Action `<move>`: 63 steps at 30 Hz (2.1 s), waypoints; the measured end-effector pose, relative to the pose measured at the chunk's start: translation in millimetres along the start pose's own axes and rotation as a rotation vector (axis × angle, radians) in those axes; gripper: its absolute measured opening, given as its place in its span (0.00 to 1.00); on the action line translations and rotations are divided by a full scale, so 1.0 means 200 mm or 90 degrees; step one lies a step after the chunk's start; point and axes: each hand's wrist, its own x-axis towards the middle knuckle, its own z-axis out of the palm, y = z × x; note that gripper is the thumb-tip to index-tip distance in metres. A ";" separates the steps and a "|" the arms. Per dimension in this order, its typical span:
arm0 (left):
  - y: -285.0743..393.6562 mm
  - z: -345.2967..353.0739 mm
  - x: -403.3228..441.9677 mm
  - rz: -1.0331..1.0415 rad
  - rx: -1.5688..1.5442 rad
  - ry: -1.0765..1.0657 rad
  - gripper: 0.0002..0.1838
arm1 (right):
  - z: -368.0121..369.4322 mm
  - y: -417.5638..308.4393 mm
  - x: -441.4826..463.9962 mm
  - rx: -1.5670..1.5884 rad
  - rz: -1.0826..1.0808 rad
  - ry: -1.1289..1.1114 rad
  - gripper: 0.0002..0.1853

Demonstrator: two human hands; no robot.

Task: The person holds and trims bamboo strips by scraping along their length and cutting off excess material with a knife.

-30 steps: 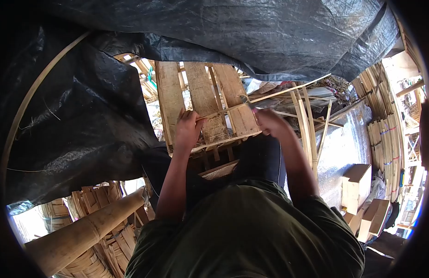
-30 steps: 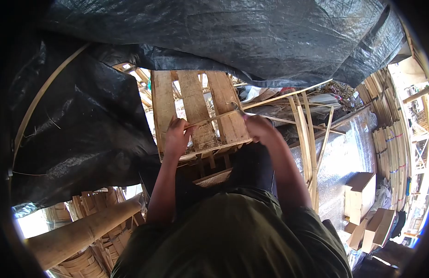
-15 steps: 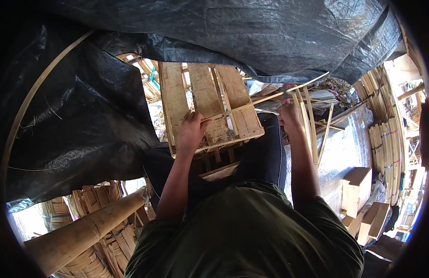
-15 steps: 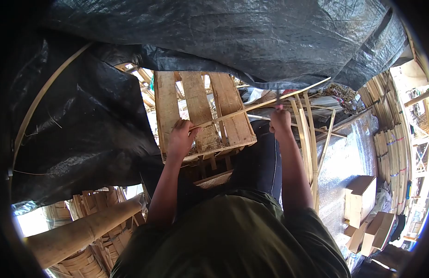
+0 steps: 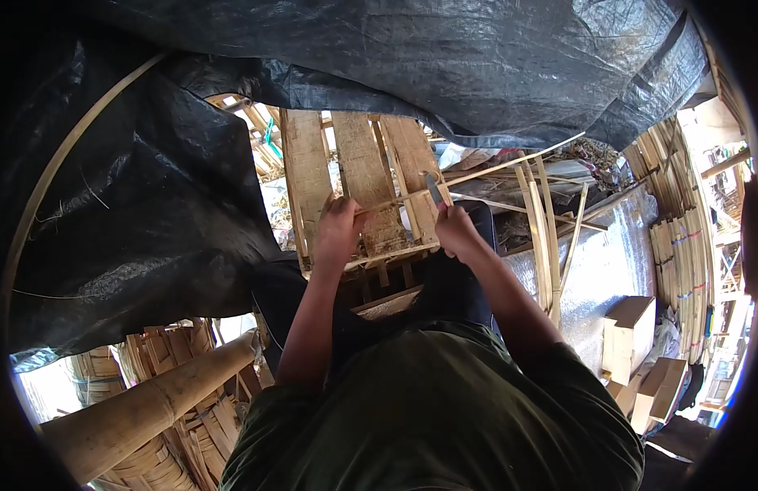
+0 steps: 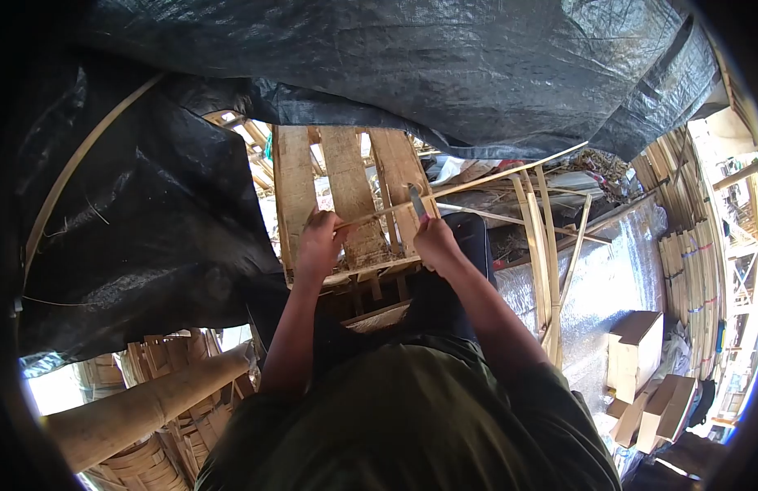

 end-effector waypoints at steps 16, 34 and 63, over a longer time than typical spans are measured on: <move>0.00 -0.01 0.00 -0.030 0.033 -0.040 0.15 | -0.24 -0.01 0.12 0.399 0.138 -0.089 0.12; 0.02 -0.02 0.01 -0.032 0.035 -0.036 0.15 | -0.07 0.01 0.09 0.496 0.131 -0.241 0.20; 0.03 -0.01 0.02 0.008 0.053 -0.004 0.14 | 0.24 -0.16 0.23 0.262 -0.305 0.167 0.08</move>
